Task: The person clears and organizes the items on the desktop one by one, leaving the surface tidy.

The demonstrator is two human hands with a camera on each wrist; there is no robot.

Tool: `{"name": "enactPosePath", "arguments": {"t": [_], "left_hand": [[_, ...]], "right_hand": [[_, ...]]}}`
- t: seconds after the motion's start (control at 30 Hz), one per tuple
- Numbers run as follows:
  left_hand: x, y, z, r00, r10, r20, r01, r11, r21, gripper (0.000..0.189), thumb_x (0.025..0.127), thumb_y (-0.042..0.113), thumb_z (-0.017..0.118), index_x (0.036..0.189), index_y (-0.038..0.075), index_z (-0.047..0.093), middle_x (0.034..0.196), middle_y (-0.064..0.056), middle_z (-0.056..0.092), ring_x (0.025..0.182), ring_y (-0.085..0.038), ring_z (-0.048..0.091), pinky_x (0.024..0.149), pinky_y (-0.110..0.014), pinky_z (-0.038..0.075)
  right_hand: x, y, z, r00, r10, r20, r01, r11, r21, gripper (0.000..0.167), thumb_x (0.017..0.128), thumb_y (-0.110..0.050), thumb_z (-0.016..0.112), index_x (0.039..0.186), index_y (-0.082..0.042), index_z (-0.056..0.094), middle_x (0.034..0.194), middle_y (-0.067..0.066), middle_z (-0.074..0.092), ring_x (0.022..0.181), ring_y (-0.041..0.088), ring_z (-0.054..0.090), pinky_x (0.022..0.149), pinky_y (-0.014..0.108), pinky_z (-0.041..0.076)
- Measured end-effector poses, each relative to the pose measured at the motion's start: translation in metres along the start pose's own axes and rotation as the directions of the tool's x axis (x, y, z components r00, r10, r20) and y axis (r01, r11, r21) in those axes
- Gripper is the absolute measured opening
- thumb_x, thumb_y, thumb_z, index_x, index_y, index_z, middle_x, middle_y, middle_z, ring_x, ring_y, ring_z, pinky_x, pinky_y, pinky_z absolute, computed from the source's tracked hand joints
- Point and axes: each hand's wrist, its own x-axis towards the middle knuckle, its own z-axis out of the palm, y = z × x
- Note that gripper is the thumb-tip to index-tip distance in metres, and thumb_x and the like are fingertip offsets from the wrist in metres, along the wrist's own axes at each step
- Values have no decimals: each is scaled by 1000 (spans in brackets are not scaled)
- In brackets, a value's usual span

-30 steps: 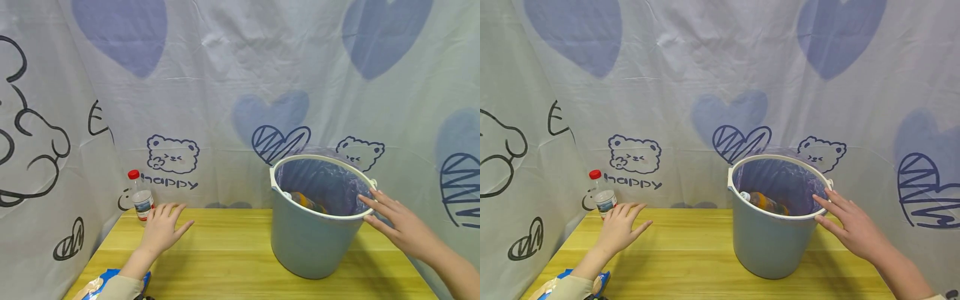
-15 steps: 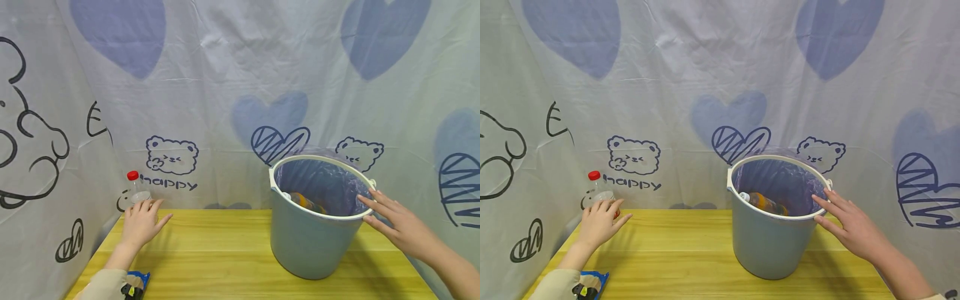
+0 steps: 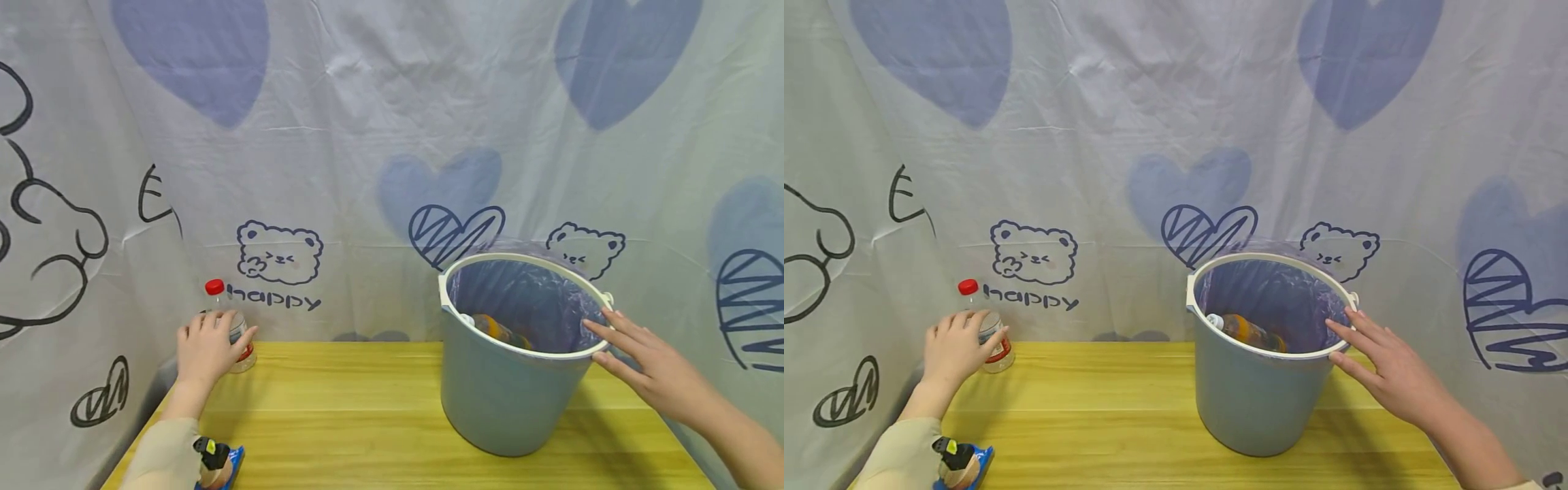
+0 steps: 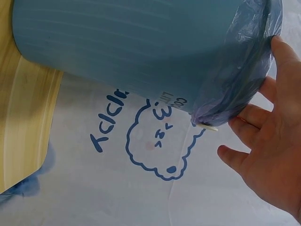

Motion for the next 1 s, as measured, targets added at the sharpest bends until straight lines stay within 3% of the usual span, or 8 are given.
{"name": "enactPosePath", "arguments": {"t": [0.2,0.43,0.77,1.0], "left_hand": [[9,-11,0,993,-119,-12,118,993,-27,61,89,52,62,124,2,57,124,-27,56,115,-49,44,92,-67,31],[18,-20,6,964,-264,19,264,964,-38,68,93,57,53,127,-2,53,126,-32,51,116,-53,40,92,-68,29],[35,-22,11,903,-418,99,423,905,-44,84,91,68,42,129,-7,48,128,-35,48,119,-54,38,96,-70,26],[54,-16,17,849,-489,199,510,857,-70,93,90,72,40,138,-8,38,136,-37,40,126,-55,32,102,-74,21]], "right_hand": [[0,-1,-2,1000,15,6,-15,1000,-6,51,100,-36,51,149,-25,41,161,20,20,147,48,14,103,77,16],[0,-2,-1,1000,12,-11,-12,1000,-11,50,99,-36,53,147,-25,43,160,19,22,147,47,16,97,79,22],[2,-5,0,1000,8,-28,-8,1000,-1,49,99,-35,53,146,-26,45,161,18,23,149,43,15,98,78,22],[0,-4,0,999,21,-28,-21,1000,-5,49,99,-35,54,146,-26,45,161,17,23,148,44,16,97,78,23]]}}
